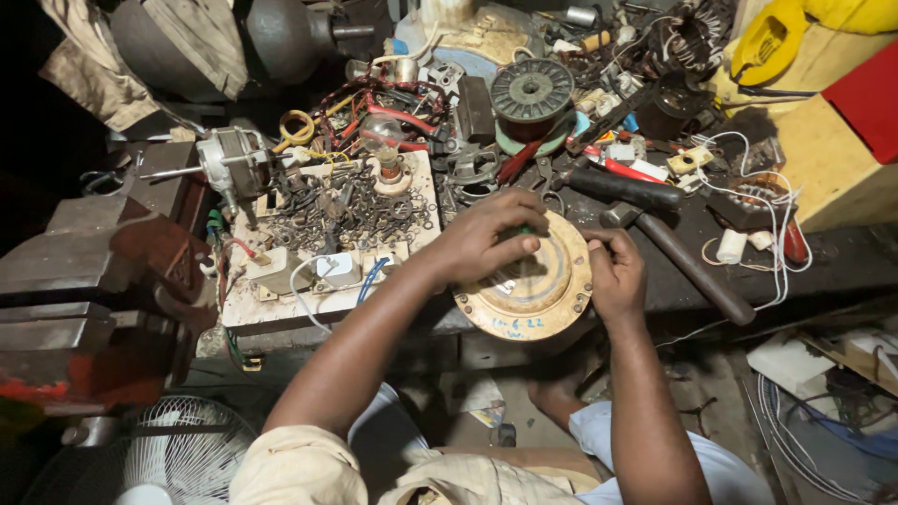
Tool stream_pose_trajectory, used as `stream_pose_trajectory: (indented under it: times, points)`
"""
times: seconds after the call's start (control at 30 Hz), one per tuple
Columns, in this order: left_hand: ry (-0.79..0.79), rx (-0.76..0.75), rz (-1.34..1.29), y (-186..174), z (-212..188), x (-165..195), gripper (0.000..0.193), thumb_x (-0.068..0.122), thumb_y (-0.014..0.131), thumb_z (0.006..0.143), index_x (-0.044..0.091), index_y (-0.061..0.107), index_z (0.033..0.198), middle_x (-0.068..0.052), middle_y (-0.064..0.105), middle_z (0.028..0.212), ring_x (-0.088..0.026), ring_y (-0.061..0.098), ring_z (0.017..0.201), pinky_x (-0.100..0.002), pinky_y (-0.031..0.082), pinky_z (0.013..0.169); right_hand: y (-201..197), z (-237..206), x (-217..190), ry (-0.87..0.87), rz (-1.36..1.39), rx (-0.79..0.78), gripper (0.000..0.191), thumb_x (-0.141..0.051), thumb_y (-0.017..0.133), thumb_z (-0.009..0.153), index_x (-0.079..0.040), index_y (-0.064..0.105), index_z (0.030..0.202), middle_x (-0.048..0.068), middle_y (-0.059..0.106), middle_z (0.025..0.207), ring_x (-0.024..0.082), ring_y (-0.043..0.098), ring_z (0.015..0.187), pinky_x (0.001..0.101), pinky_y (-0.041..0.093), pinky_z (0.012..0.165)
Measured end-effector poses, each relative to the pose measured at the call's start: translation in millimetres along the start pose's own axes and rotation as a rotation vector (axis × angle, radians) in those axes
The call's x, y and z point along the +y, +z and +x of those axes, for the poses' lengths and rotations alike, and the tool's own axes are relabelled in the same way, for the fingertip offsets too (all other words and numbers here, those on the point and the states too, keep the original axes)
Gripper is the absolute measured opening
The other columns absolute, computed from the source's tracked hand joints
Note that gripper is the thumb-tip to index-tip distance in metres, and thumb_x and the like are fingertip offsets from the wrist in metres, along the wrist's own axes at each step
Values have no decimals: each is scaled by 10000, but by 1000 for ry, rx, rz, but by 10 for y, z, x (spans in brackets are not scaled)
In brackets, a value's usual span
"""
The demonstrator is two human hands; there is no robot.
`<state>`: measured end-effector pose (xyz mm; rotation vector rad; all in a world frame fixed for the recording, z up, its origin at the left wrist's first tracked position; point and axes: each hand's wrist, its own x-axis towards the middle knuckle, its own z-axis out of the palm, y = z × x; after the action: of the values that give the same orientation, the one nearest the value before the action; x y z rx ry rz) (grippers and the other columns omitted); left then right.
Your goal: The person repairs a ceiling fan motor at a cluttered workbench. They unscrew the fan housing with a screwdriver, tap components with a hammer, reposition the fan base, wipe their hands and parts with a cloth, and handle the motor winding and its wire.
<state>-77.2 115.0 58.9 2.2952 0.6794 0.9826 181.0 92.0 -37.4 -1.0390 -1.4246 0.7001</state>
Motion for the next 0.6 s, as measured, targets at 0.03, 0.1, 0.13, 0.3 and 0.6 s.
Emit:
stream_pose_trajectory:
  times: [0.03, 0.1, 0.13, 0.3, 0.6]
  points:
    - [-12, 47, 42, 8, -63, -7, 476, 467, 570, 1010, 42, 672, 1199, -153, 607, 1290, -337, 586, 1267, -452, 461, 1086, 8, 4, 15, 3, 1, 1, 156, -14, 542, 1026, 28, 678, 1088, 59, 671, 1056, 116, 641, 982, 267, 508, 889]
    - [-92, 93, 189, 56, -145, 3, 466, 455, 614, 966, 41, 674, 1172, -161, 595, 1224, -351, 570, 1209, -476, 432, 1027, 21, 8, 44, 4, 38, -1, 160, -17, 543, 1033, 31, 681, 1098, 58, 671, 1063, 114, 635, 990, 266, 506, 900]
    - [-131, 113, 261, 77, -172, 12, 463, 449, 636, 944, 40, 675, 1158, -165, 588, 1191, -358, 561, 1180, -488, 418, 998, 28, 8, 60, 5, 56, 0, 162, -18, 543, 1037, 33, 682, 1103, 57, 671, 1067, 113, 632, 994, 265, 505, 905]
    - [-104, 167, 280, 77, -276, 18, 424, 482, 686, 912, 83, 709, 1054, -109, 603, 1112, -320, 564, 1086, -452, 422, 972, 44, 4, 158, -13, 20, 10, 151, -16, 548, 1039, 34, 676, 1101, 61, 671, 1056, 114, 630, 986, 269, 507, 903]
    - [-65, 257, 336, 0, -328, 6, 424, 509, 751, 854, 95, 743, 945, -83, 604, 980, -295, 567, 970, -430, 419, 873, 114, -11, 225, -35, -22, 42, 139, -11, 551, 1055, 34, 673, 1105, 61, 677, 1058, 113, 626, 984, 266, 501, 914]
